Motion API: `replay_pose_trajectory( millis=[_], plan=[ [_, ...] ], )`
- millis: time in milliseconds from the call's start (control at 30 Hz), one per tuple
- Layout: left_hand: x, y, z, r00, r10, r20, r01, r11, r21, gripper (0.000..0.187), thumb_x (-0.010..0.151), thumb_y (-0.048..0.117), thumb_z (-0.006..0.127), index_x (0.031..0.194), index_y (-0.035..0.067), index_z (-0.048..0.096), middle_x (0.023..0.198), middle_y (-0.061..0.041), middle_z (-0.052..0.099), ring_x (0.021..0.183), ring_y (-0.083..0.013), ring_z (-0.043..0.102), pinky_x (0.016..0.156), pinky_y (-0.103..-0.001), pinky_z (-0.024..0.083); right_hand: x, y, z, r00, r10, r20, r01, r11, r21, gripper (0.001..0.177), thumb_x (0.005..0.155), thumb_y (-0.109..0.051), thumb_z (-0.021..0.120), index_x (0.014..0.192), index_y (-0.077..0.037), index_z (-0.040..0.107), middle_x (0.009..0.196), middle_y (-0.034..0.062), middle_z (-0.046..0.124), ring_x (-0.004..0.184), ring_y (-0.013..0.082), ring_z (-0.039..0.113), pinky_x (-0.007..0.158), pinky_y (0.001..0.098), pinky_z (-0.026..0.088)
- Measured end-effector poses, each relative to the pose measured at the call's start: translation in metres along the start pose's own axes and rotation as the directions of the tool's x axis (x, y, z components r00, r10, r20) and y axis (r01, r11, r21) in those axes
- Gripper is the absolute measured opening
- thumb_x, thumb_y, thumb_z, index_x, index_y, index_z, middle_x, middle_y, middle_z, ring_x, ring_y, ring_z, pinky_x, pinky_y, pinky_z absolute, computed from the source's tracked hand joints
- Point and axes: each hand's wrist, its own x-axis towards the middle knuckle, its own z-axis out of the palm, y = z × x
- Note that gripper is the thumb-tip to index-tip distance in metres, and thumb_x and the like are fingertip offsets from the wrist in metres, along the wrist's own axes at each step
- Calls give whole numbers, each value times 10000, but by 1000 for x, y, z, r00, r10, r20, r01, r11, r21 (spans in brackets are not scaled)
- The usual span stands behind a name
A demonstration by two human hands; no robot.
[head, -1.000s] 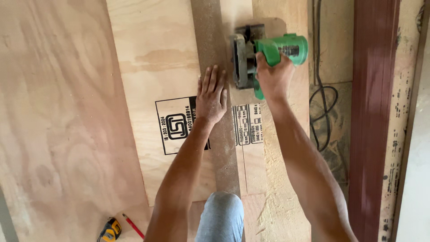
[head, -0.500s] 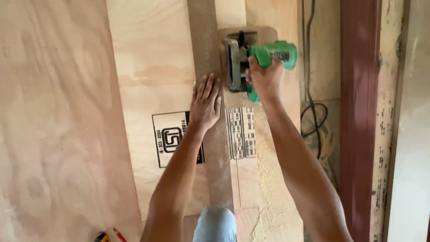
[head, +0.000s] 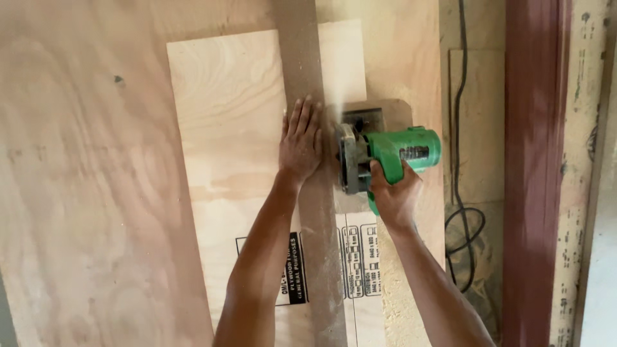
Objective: The person measures and marks a plywood sheet with a tape measure and pencil, then uses a straightedge and a circular saw to cut the sheet into strips. The person repeats the measuring, marking, and cutting steps to produce multiple pieces.
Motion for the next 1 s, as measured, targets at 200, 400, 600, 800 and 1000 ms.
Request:
replay_pose_trajectory(
  millis=[200,400,600,800,1000],
  plan=[
    [3,1,-8,1000,-12,3,12,1000,11,564,1055,265,392,1603,139,353,1704,-89,250,1586,-275,207,1289,-536,165,61,-26,25,997,-68,-33,62,985,-158,182,915,-165,732,840,-4,687,609,37,667,492,108,649,445,280,533],
    [7,3,-11,999,-28,41,30,998,-47,574,1047,272,433,1600,143,349,1698,-81,245,1574,-277,219,1273,-543,197,109,-52,48,999,-33,-34,35,998,51,178,918,-106,742,829,23,660,629,39,635,499,97,601,426,273,481],
    [8,1,-12,998,-29,47,33,997,-71,598,1030,271,463,1606,167,339,1695,-71,258,1570,-276,233,1277,-544,206,150,-72,64,995,-100,-26,100,995,-5,154,929,-80,712,811,3,658,611,31,626,474,100,597,408,272,474],
    [8,-2,-11,999,-28,25,30,996,-88,585,1041,267,470,1607,172,357,1696,-63,269,1573,-278,252,1285,-551,207,191,-88,82,991,-131,-12,131,990,47,193,950,-84,714,791,-15,629,597,9,580,459,97,567,398,273,441],
    [8,3,-11,999,-35,39,39,994,-104,576,1042,270,467,1600,172,368,1690,-71,291,1562,-286,269,1274,-566,227,231,-90,93,983,-182,1,181,983,29,108,951,-82,698,858,-37,667,617,-11,607,455,91,567,376,277,457]
  ],
)
